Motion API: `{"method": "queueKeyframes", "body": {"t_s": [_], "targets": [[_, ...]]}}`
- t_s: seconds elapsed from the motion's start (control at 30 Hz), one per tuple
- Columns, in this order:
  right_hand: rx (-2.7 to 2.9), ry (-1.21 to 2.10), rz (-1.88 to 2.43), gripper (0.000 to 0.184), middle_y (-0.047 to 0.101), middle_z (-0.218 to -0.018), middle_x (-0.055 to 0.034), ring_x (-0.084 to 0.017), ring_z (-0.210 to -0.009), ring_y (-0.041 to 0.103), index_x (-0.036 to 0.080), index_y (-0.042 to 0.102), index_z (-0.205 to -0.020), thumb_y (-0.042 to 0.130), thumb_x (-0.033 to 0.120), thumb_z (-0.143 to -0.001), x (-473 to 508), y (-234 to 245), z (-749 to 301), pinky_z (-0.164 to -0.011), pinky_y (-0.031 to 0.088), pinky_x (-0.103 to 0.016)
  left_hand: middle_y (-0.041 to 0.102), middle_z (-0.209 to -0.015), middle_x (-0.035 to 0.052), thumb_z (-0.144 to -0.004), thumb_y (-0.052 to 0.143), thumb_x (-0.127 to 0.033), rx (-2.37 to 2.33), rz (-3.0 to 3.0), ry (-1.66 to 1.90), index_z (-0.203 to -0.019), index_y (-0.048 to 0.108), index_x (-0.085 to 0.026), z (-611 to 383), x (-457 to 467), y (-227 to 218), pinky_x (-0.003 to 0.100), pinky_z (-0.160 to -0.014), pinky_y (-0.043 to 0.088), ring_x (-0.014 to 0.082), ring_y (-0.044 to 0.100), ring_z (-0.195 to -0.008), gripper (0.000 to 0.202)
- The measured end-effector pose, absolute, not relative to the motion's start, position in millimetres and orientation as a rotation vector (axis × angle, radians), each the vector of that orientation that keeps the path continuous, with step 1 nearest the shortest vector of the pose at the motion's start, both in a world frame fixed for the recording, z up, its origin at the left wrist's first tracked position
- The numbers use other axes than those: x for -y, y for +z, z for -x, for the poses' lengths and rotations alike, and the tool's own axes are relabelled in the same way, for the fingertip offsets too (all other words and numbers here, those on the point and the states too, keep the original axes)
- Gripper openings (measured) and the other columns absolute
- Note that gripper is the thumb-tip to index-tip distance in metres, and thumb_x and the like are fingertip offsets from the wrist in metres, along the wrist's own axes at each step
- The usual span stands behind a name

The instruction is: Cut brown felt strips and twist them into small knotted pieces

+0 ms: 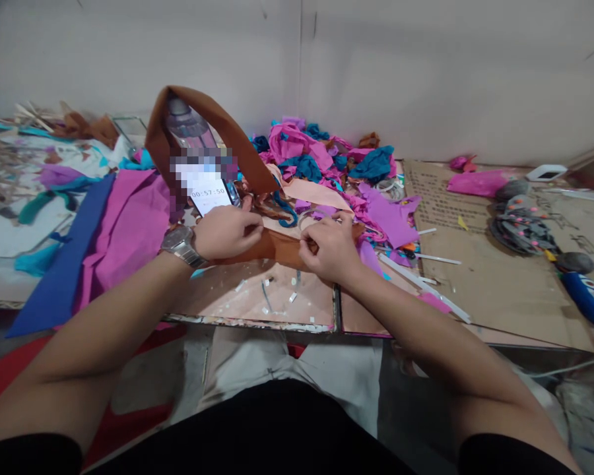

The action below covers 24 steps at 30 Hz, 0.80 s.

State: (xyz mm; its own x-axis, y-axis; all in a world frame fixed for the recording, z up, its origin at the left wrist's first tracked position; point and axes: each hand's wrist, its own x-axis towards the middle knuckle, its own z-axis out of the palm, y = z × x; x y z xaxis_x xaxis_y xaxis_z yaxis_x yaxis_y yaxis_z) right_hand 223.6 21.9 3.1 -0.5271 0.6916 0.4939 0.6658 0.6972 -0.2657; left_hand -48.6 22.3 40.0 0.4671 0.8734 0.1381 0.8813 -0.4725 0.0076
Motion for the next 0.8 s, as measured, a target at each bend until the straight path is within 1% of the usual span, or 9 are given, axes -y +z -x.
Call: {"method": "queueKeyframes", "body": {"t_s": [0.13,0.2,0.27,0.33,0.4,0.43,0.5,0.6,0.8], "targets": [[2.39,0.074,1.008,0.01,0.072,-0.077,0.0,-0.022,-0.085,0.064,0.022,0.065,-0.084,0.062,0.026,-0.092,-18.5,4.1,-221.0,-0.105,0.027,-0.048,0.079,-0.094,0.0072,-0.092,0.05,-0.035,1.522,2.732,-0.246,-0.1,0.075,-0.022,47.7,-20.0,39.7,0.034,-0.063,0.038,0.0257,0.072,-0.082,0.03],[2.436,0.087,0.983,0.013,0.074,-0.081,-0.0011,-0.022,-0.088,0.064,0.022,0.068,-0.09,0.059,0.027,-0.097,-15.4,4.3,-218.2,-0.107,0.026,-0.048,0.079,-0.102,0.007,-0.094,0.051,-0.036,1.433,2.838,-0.271,-0.109,0.075,-0.022,45.6,-18.3,38.6,0.034,-0.069,0.043,0.0258,0.073,-0.09,0.031],[2.467,0.114,0.963,0.015,0.077,-0.087,-0.0023,-0.023,-0.091,0.065,0.022,0.07,-0.096,0.057,0.028,-0.1,-12.0,4.2,-215.0,-0.109,0.025,-0.049,0.079,-0.106,0.0079,-0.096,0.053,-0.04,1.349,2.919,-0.287,-0.112,0.074,-0.021,41.7,-16.2,37.1,0.034,-0.074,0.046,0.0258,0.074,-0.095,0.033],[2.48,0.139,0.939,0.016,0.079,-0.091,-0.0027,-0.023,-0.093,0.066,0.023,0.071,-0.097,0.057,0.029,-0.101,-9.1,4.1,-212.2,-0.109,0.024,-0.05,0.079,-0.105,0.0084,-0.098,0.054,-0.045,1.279,2.981,-0.29,-0.11,0.075,-0.021,36.4,-13.8,35.3,0.034,-0.075,0.046,0.0254,0.073,-0.095,0.035],[2.487,0.147,0.91,0.017,0.08,-0.093,-0.0022,-0.023,-0.093,0.066,0.023,0.072,-0.096,0.058,0.029,-0.102,-7.4,3.9,-210.2,-0.109,0.024,-0.049,0.079,-0.101,0.0082,-0.1,0.053,-0.049,1.256,3.013,-0.266,-0.104,0.076,-0.021,30.6,-11.3,33.1,0.033,-0.073,0.044,0.0239,0.073,-0.09,0.036],[2.489,0.145,0.899,0.017,0.08,-0.093,-0.0018,-0.022,-0.092,0.066,0.023,0.072,-0.096,0.058,0.029,-0.102,-7.0,3.8,-209.6,-0.109,0.024,-0.049,0.079,-0.098,0.0079,-0.101,0.052,-0.048,1.257,3.015,-0.251,-0.101,0.076,-0.021,27.9,-10.1,32.0,0.033,-0.072,0.043,0.023,0.072,-0.088,0.036],[2.487,0.138,0.891,0.016,0.08,-0.09,-0.0013,-0.021,-0.089,0.066,0.023,0.072,-0.095,0.058,0.028,-0.102,-6.9,3.9,-209.0,-0.107,0.025,-0.048,0.079,-0.095,0.007,-0.102,0.05,-0.039,1.258,3.005,-0.231,-0.098,0.076,-0.022,24.0,-8.1,30.1,0.033,-0.071,0.042,0.0215,0.071,-0.086,0.031],[2.471,0.133,0.911,0.014,0.077,-0.085,-0.0009,-0.021,-0.086,0.065,0.022,0.071,-0.093,0.059,0.026,-0.099,-8.0,4.5,-209.9,-0.106,0.025,-0.047,0.079,-0.096,0.0052,-0.102,0.048,-0.029,1.241,3.003,-0.226,-0.1,0.076,-0.023,23.1,-7.0,29.1,0.033,-0.072,0.041,0.0209,0.071,-0.088,0.028],[2.406,0.08,0.999,0.007,0.072,-0.077,0.0003,-0.021,-0.082,0.063,0.022,0.065,-0.083,0.062,0.024,-0.089,-15.0,4.4,-216.8,-0.104,0.028,-0.046,0.077,-0.092,0.0076,-0.104,0.045,-0.037,1.313,2.895,-0.229,-0.094,0.075,-0.02,33.0,-13.6,33.1,0.035,-0.067,0.038,0.0232,0.07,-0.085,0.036]]}}
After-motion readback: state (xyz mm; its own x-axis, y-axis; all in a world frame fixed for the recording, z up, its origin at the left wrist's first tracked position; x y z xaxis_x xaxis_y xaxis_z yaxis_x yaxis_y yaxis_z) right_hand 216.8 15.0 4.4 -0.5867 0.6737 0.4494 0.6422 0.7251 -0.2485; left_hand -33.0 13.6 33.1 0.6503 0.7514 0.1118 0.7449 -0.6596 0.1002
